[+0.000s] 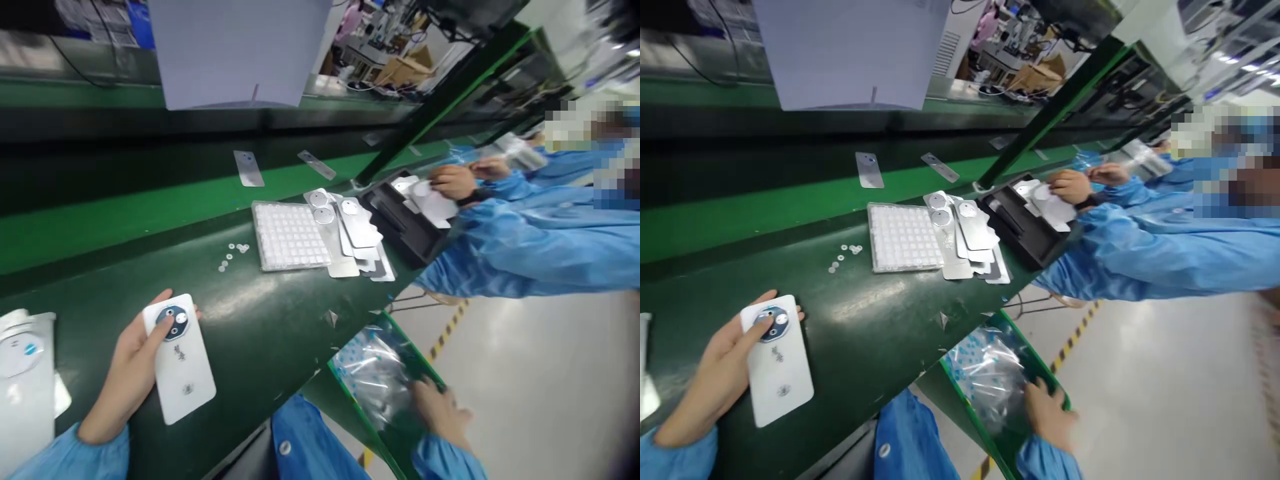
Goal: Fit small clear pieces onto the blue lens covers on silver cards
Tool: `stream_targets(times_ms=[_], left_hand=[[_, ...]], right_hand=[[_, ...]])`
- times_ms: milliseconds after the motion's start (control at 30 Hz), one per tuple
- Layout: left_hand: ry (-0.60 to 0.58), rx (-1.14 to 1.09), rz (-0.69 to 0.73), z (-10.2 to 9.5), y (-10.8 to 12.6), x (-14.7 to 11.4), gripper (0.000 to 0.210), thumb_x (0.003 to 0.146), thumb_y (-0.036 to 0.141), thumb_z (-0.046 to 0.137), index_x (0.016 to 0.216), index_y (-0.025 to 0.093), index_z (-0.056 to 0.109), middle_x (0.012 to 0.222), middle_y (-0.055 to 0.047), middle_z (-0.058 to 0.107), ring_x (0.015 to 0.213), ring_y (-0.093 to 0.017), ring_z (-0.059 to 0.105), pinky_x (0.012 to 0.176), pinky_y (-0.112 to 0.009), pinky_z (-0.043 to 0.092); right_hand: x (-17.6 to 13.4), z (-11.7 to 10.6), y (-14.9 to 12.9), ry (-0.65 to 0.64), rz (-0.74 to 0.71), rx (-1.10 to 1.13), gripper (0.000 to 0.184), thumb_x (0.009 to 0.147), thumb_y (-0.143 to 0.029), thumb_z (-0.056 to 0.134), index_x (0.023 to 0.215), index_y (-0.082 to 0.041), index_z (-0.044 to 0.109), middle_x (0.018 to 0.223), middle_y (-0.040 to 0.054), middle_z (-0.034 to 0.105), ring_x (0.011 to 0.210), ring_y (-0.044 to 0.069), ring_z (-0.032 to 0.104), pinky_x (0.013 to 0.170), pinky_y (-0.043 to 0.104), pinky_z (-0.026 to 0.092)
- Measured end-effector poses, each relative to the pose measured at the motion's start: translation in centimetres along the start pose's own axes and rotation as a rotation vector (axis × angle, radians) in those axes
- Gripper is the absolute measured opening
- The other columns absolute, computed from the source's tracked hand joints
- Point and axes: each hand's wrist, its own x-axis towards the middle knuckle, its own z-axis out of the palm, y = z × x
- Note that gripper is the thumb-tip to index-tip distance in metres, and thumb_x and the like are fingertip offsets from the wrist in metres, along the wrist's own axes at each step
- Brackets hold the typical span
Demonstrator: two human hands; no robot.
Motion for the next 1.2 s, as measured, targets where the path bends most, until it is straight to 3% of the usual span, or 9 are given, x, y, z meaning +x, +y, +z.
stream_targets(times_ms=[133,200,333,500,633,800,900,1100,1200], left_hand=[[-0.017,-0.080,0.065,0.0,-0.2,0.0,0.100,0.075,0.046,0.086,0.158,0.019,0.037,0.109,-0.014,0.079,0.101,-0.032,0.076,0.080,-0.038,0.061],[-0.035,-0.122,0.084,0.0,-0.2,0.0,0.100,0.075,0.043,0.086,0.158,0.018,0.036,0.110,-0.014,0.079,0.106,-0.032,0.074,0.084,-0.038,0.060],[-0.070,-0.140,0.110,-0.3,-0.6,0.1,0.099,0.075,0.039,0.086,0.158,0.019,0.034,0.115,-0.014,0.078,0.113,-0.032,0.072,0.088,-0.039,0.058],[-0.097,-0.165,0.156,-0.7,-1.3,0.4,0.096,0.078,0.038,0.083,0.158,0.018,0.033,0.112,-0.014,0.078,0.109,-0.032,0.073,0.089,-0.040,0.057],[-0.096,-0.181,0.145,-0.6,-1.7,0.5,0.094,0.078,0.036,0.082,0.157,0.016,0.035,0.110,-0.014,0.078,0.106,-0.032,0.074,0.088,-0.039,0.057],[-0.115,-0.249,0.130,-0.4,-1.4,0.3,0.096,0.077,0.033,0.082,0.157,0.016,0.033,0.109,-0.013,0.078,0.106,-0.031,0.074,0.091,-0.040,0.056],[-0.136,-0.271,0.088,-0.5,-1.0,0.1,0.100,0.077,0.030,0.083,0.160,0.017,0.028,0.108,-0.013,0.079,0.103,-0.031,0.075,0.088,-0.040,0.057],[-0.167,-0.256,0.092,-0.8,-0.7,0.0,0.103,0.079,0.029,0.082,0.162,0.022,0.022,0.112,-0.013,0.078,0.104,-0.031,0.075,0.083,-0.039,0.059],[-0.187,-0.230,0.108,-1.0,-0.8,-0.1,0.105,0.081,0.031,0.081,0.163,0.026,0.017,0.111,-0.011,0.078,0.102,-0.030,0.076,0.081,-0.037,0.060]], right_hand=[[0.2,1.6,-2.8,0.291,0.096,-0.149,0.044,0.084,-0.060,0.049,0.082,-0.022,0.071,0.069,0.0153,0.066,0.064,0.038,0.065,0.061,0.053,0.052],[0.2,3.1,-8.2,0.358,-0.129,-0.041,0.039,0.092,-0.047,0.044,0.101,-0.020,0.072,0.082,0.0146,0.072,0.074,0.034,0.069,0.066,0.047,0.056],[0.3,8.8,-22.5,0.080,-0.906,0.150,0.035,0.099,-0.023,0.042,0.122,-0.022,0.068,0.122,0.0119,0.069,0.108,0.025,0.069,0.093,0.038,0.057],[2.0,14.5,-33.1,0.023,-1.090,-0.034,0.034,0.106,-0.022,0.042,0.130,-0.018,0.067,0.114,0.0134,0.068,0.098,0.025,0.070,0.081,0.035,0.061],[1.1,14.7,-32.1,-0.053,-1.216,-0.092,0.034,0.107,-0.024,0.042,0.126,-0.015,0.069,0.110,0.0153,0.068,0.093,0.027,0.069,0.079,0.039,0.060],[-3.4,11.7,-25.8,-0.268,-1.524,-0.114,0.049,0.103,-0.050,0.054,0.133,-0.013,0.065,0.122,0.0183,0.070,0.098,0.028,0.066,0.082,0.042,0.056],[-5.8,10.6,-22.7,-0.326,-1.596,-0.023,0.045,0.101,-0.049,0.061,0.130,-0.015,0.066,0.116,0.0151,0.075,0.100,0.027,0.066,0.083,0.041,0.052],[-8.3,10.9,-20.7,-0.437,-1.632,0.159,0.033,0.110,-0.027,0.040,0.125,-0.017,0.068,0.098,0.0102,0.077,0.087,0.021,0.066,0.077,0.037,0.052],[-8.9,10.9,-21.4,-0.560,-1.430,0.364,0.035,0.109,-0.023,0.038,0.114,-0.019,0.072,0.089,0.0089,0.075,0.078,0.020,0.066,0.072,0.034,0.054]])
